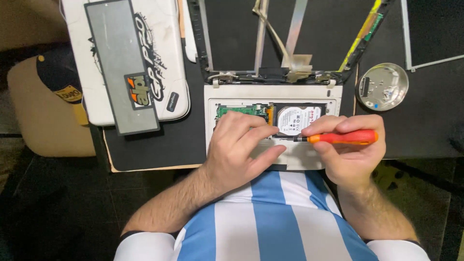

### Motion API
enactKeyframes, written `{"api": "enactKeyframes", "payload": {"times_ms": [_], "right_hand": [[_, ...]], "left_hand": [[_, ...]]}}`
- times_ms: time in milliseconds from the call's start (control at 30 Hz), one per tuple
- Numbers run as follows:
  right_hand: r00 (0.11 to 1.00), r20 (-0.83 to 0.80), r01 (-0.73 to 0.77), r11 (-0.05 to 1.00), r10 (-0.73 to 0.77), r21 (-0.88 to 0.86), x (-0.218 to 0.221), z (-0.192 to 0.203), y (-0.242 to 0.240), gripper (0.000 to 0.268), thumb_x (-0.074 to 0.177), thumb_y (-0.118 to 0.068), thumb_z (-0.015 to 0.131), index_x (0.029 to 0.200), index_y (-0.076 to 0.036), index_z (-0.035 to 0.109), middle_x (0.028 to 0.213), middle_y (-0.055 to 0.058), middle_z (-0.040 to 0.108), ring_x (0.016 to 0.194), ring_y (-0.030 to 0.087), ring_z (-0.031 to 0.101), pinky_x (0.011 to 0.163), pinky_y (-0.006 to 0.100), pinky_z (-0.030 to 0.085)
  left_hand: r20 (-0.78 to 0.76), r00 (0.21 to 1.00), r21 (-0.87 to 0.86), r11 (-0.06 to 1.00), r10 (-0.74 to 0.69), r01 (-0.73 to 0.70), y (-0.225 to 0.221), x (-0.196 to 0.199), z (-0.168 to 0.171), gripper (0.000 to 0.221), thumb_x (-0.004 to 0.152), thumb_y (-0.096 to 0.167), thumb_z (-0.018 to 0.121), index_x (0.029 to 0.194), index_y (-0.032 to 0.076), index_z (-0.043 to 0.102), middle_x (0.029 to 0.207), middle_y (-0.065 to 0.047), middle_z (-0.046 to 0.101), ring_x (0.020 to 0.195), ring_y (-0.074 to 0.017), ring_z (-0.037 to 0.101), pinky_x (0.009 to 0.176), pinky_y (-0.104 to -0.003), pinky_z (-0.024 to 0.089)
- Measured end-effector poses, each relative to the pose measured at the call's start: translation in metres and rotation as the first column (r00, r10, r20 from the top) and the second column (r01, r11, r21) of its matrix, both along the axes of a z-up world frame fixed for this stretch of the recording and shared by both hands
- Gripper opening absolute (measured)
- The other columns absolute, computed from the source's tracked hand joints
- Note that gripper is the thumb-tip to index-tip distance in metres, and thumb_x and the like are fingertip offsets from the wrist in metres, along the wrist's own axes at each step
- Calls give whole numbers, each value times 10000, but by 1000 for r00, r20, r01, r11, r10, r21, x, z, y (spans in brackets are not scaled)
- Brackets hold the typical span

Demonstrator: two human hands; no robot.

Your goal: Installing a hard drive and a metal shield into a laptop chassis and securing them with screws.

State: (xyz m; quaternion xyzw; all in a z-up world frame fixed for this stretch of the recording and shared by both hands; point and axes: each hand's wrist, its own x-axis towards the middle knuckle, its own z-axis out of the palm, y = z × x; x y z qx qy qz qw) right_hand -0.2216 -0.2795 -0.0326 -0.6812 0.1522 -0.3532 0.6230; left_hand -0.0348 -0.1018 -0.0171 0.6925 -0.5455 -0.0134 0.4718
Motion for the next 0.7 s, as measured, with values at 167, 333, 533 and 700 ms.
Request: {"api": "enactKeyframes", "payload": {"times_ms": [167, 333, 533, 700], "right_hand": [[998, 14, -58, 998, 58, -39, 4, -3, 4, 421, 1128, -132, 813, 1346, -112, 453, 1108, 302, 814, 1006, 390, 897, 1012, 491, 748], [996, 20, -85, 995, 86, -56, 5, -3, 4, 408, 1135, -130, 802, 1347, -108, 454, 1118, 305, 817, 1024, 401, 903, 1044, 518, 748], [995, 36, -86, 995, 88, -51, 4, -4, 5, 409, 1136, -122, 799, 1350, -121, 450, 1119, 307, 814, 1019, 393, 902, 1025, 535, 739], [992, 51, -108, 992, 112, -69, 4, -4, 3, 405, 1129, -102, 805, 1342, -113, 461, 1102, 301, 817, 1001, 401, 910, 983, 523, 764]], "left_hand": [[-36, 999, -23, 1000, -16, 15, 7, -2, -8, 193, 1134, 214, 957, 1239, 101, 842, 1166, -83, 800, 983, -321, 701, 917, -479, 536], [-63, 998, -33, 999, -10, 8, 10, -1, -8, 112, 1125, 165, 973, 1170, 122, 880, 1111, -28, 810, 1017, -287, 710, 924, -436, 544], [-123, 991, -71, 996, -56, 47, 11, 0, -11, 89, 1145, 124, 941, 1206, 119, 877, 1142, -39, 828, 1013, -272, 725, 960, -413, 542], [-135, 989, -88, 995, -61, 50, 9, -2, -11, 121, 1126, 109, 960, 1189, 95, 858, 1116, -56, 829, 981, -268, 726, 942, -425, 528]]}}
